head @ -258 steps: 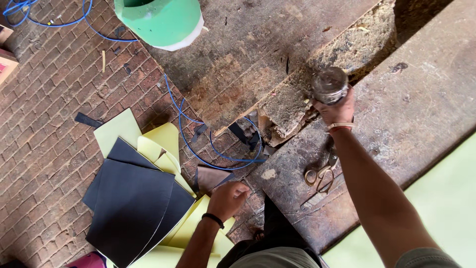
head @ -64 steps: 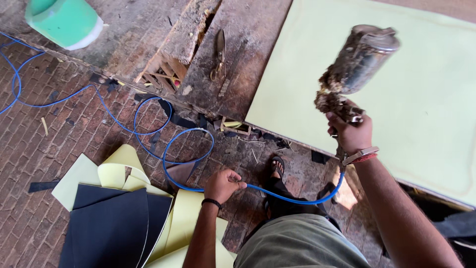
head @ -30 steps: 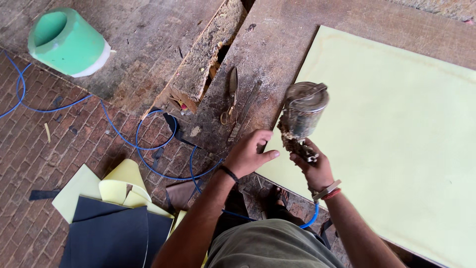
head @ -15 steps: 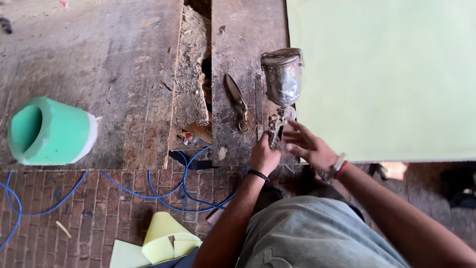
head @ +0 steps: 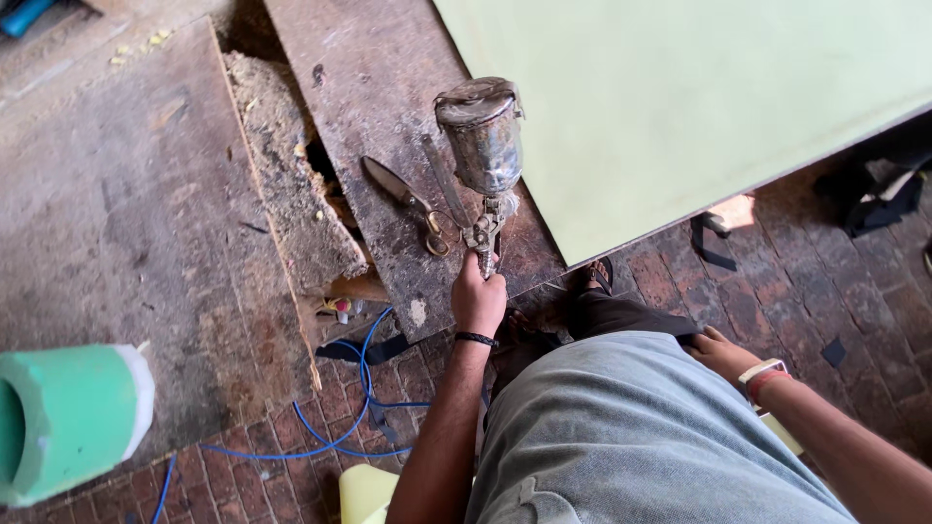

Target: The person spreads a black fabric sheet over a foam sheet on a wooden work table, smooths it flat with both hands, cuts the fabric with shears, and separates the cut fabric and foam pieces. They then pour adhesive from a can into a spray gun and carry the spray gun across the workshop.

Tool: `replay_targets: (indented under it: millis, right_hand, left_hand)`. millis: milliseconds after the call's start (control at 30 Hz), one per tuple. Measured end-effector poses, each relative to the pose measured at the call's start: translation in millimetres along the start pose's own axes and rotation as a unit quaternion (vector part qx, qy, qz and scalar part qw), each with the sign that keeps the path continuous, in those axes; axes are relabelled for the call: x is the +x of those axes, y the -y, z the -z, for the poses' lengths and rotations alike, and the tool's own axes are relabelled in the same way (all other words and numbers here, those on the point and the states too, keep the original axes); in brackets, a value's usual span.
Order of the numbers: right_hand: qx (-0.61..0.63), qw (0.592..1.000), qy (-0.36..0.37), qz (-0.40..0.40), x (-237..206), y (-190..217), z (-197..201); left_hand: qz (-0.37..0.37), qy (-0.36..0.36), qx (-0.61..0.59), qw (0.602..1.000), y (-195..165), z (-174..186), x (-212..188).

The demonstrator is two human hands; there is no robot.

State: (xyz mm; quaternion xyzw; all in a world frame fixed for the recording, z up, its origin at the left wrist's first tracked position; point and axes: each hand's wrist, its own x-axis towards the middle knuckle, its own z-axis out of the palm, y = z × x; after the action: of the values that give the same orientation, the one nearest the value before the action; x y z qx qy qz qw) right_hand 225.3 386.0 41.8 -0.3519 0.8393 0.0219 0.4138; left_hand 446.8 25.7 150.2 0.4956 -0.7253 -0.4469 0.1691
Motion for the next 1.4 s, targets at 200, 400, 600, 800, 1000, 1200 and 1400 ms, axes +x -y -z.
replay_targets:
  millis: [200,400,600,800,1000,1200,1400]
  right_hand:
    - [-0.073,0.988,-0.031,-0.135,-53,45,43]
    - [0.143,0.971,-0.11,-0.157,-103,35,120]
    - [0.592,0.762,-0.263,0.008,-80,-21,194]
    - [0.683,0.716,0.008,0.144,-21,52,265]
    - [0.667,0.649,0.136,0.341,25,160,336]
    - [0.551,0.744,0.097,0.366,67,220,352]
    - [0.608,0.649,0.272,0.368,90,246,341]
  left_hand:
    - [0.006,0.027,0.005,1.0,-3,-15,-1]
    - [0.013,0.036,0.013,0.999,-2,-30,10]
    - [0.051,0.032,0.027,0.998,-23,-39,23]
    - [0.102,-0.008,0.037,0.994,-52,-46,34]
    - [0.073,-0.112,0.047,0.99,-65,-56,37]
    - [0.174,-0.172,0.031,0.969,-55,-59,22]
    - [0.097,-0.276,-0.009,0.956,-30,-68,-11]
